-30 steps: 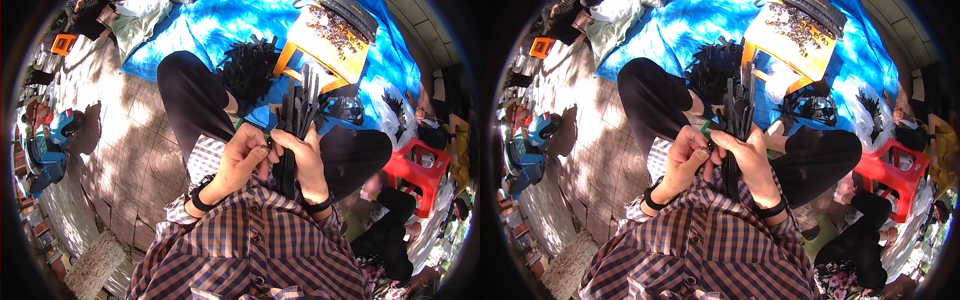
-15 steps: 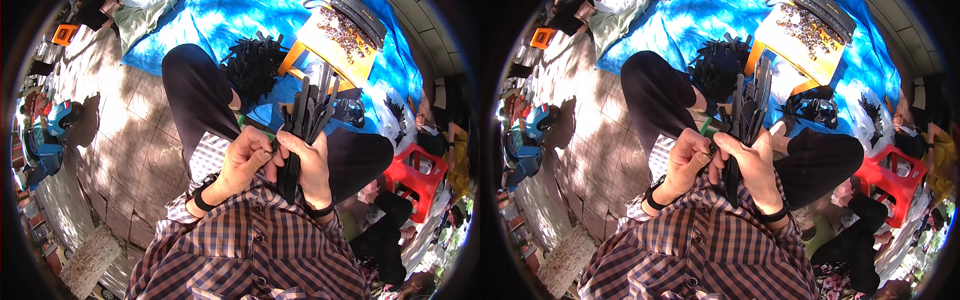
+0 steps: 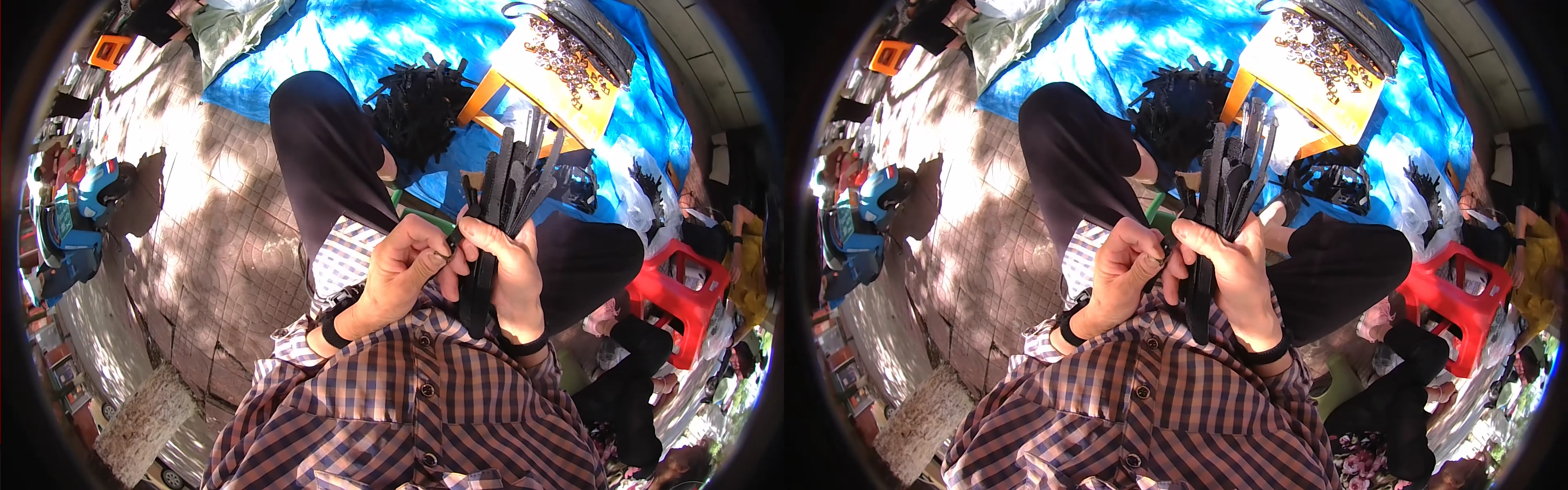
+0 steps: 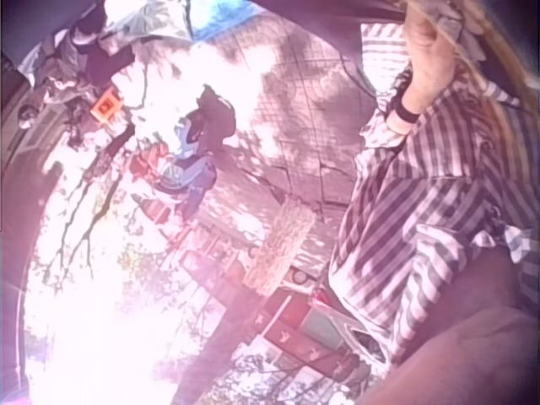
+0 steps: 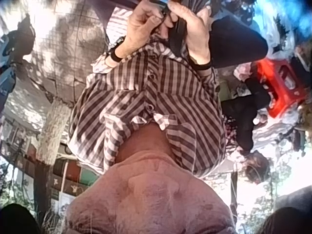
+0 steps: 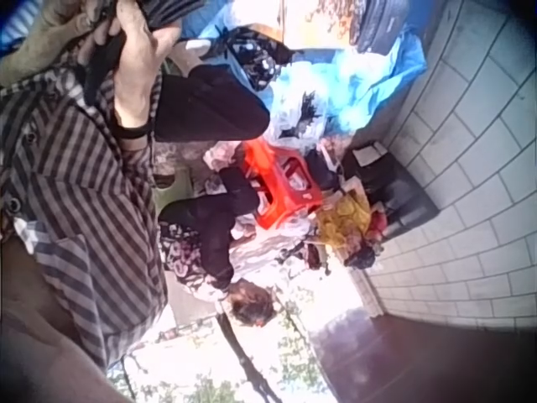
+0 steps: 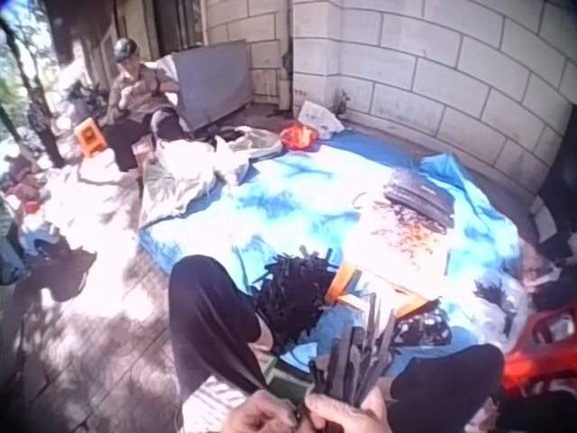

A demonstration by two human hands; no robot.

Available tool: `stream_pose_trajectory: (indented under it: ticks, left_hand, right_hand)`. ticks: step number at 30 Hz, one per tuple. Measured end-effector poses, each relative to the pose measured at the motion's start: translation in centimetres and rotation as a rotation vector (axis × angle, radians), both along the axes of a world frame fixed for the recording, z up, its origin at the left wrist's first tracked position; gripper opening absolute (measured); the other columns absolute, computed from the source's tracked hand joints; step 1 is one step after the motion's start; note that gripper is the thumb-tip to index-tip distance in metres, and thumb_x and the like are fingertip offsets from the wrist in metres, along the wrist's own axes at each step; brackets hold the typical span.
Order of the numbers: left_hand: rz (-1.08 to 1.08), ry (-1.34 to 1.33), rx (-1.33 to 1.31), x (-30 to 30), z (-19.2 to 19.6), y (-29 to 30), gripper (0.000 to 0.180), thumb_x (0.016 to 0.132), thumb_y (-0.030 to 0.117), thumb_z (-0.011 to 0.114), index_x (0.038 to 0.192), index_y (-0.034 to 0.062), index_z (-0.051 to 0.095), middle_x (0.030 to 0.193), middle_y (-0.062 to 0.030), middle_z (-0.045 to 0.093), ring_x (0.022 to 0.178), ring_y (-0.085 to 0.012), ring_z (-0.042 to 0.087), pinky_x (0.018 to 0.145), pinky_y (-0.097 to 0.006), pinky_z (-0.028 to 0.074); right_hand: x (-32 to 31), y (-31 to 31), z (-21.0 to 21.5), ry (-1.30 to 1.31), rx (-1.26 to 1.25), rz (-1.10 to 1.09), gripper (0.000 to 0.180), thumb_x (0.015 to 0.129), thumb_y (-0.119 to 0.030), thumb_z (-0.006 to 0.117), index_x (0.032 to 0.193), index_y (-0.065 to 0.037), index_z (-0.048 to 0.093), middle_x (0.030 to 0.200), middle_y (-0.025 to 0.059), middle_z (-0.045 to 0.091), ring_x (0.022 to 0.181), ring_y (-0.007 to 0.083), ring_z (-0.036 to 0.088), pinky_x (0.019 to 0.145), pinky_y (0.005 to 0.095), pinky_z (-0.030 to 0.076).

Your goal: Manually assembling small black straps or buckles, likely as part of a shoe manufacturing process.

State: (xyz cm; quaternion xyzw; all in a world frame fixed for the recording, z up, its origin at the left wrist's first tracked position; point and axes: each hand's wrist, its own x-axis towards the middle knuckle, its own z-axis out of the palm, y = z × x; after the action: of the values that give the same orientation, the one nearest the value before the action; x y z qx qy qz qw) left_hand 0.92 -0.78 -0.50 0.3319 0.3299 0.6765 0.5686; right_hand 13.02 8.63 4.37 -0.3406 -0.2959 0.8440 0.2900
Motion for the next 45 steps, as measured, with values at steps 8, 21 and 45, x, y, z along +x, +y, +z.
stream_pose_trajectory:
  ticks: [8,21,45]
  left_hand:
    - [0.028,-0.070,-0.034,0.3,0.2,-0.2,0.011,0.097,0.012,0.049,0.099,0.0026,0.044,0.085,-0.0148,0.063,0.060,-0.0162,0.062,0.057,-0.024,0.051]
    - [0.069,-0.041,-0.069,-0.3,0.2,0.1,0.015,0.096,0.015,0.052,0.100,0.0048,0.041,0.081,-0.0154,0.062,0.055,-0.0177,0.060,0.051,-0.024,0.049]
    - [0.270,0.043,-0.133,1.4,0.7,-0.6,0.010,0.097,0.007,0.047,0.102,0.0002,0.042,0.085,-0.0121,0.062,0.065,-0.0152,0.063,0.060,-0.023,0.051]
  right_hand:
    - [0.0,-0.9,0.1,-0.101,0.211,-0.060,0.012,0.086,-0.006,0.064,0.081,0.001,0.056,0.065,0.0032,0.054,0.053,0.0120,0.056,0.049,0.0253,0.046]
    - [-0.1,-0.5,-0.3,-0.168,0.193,-0.091,0.018,0.089,-0.018,0.063,0.084,0.000,0.062,0.063,0.0003,0.054,0.059,0.0070,0.050,0.055,0.0220,0.039]
    - [-1.5,-2.9,-0.1,-0.311,0.514,-0.231,0.009,0.086,0.000,0.063,0.085,0.003,0.055,0.064,0.0030,0.057,0.053,0.0080,0.052,0.048,0.0216,0.041]
